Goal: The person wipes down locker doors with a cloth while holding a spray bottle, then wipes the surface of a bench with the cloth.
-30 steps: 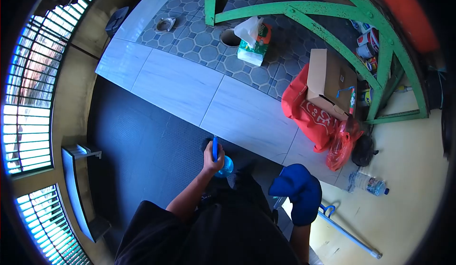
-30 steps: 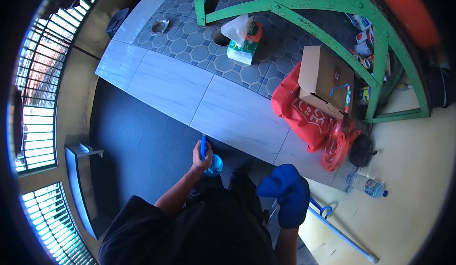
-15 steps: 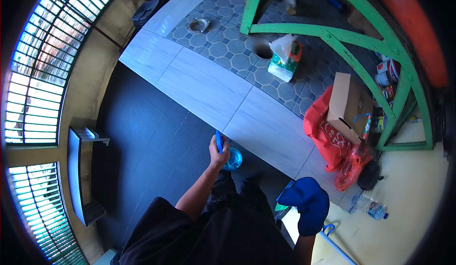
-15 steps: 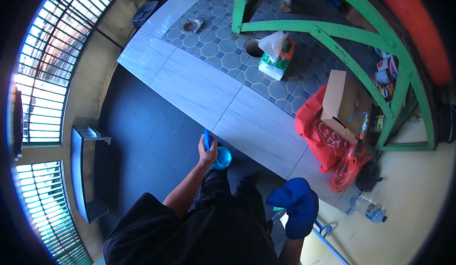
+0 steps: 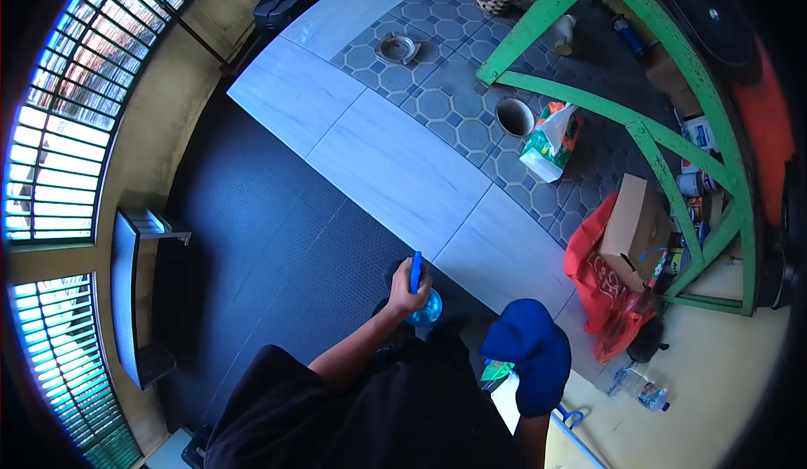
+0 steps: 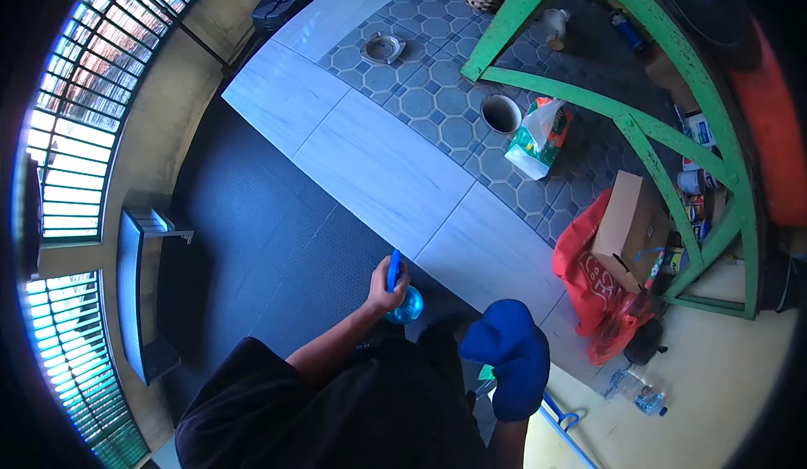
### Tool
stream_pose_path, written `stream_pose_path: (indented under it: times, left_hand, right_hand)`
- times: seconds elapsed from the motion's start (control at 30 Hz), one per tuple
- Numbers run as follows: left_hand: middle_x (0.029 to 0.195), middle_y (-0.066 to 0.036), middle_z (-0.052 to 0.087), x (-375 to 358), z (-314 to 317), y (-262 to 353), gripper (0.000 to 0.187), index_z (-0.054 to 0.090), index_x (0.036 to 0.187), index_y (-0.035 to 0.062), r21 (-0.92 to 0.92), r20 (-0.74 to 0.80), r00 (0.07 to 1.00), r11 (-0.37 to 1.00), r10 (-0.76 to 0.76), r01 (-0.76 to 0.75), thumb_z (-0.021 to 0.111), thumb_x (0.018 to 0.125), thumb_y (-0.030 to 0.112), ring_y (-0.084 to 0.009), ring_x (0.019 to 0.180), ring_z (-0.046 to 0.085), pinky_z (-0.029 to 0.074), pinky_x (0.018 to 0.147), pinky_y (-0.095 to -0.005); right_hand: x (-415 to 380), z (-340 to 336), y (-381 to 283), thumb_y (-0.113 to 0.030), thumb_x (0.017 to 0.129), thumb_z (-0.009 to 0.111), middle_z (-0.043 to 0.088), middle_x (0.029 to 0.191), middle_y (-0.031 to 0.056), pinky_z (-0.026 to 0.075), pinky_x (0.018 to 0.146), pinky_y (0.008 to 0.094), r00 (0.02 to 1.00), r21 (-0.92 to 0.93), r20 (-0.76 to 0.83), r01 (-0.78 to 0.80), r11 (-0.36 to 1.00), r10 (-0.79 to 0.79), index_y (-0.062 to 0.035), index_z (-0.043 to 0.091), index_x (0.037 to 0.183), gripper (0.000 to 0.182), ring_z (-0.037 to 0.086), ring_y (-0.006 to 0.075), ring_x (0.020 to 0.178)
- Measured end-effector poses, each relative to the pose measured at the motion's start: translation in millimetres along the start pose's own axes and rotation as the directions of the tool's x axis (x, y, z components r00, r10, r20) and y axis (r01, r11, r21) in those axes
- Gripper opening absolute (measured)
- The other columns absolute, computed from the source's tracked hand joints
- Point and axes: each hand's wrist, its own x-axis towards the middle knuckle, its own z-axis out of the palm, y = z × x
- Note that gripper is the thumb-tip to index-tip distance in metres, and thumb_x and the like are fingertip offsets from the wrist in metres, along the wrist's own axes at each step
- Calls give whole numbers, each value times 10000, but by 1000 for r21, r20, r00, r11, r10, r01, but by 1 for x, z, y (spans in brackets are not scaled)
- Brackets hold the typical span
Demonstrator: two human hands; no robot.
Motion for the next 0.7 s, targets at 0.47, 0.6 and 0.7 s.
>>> stream_pose_path:
  times: [0.47,0.6,0.7]
  left_hand:
    - [858,-166,643,82,-100,18,200,612,941,21,-27,-200,975,995,-97,94,661,808,162,-328,816,668,525,755,-417]
    - [897,-161,661,101,-128,12,235,637,952,18,-5,-156,978,990,-141,142,686,806,196,-315,871,679,529,803,-412]
    - [939,-174,672,116,-145,7,274,649,992,20,-7,-169,977,991,-132,133,696,800,210,-325,895,679,528,845,-408]
  right_hand:
    - [25,82,10,-29,794,507,640,1107,135,523,903,372,996,-84,91,26,996,-18,39,574,1141,359,641,242,1013]
    - [39,108,11,-21,790,497,637,1123,127,517,951,372,993,-232,104,79,969,-56,34,567,1164,384,637,245,1083]
    - [59,127,8,-66,800,515,604,1044,70,506,879,311,968,-69,239,-59,996,74,5,555,1185,394,614,181,987]
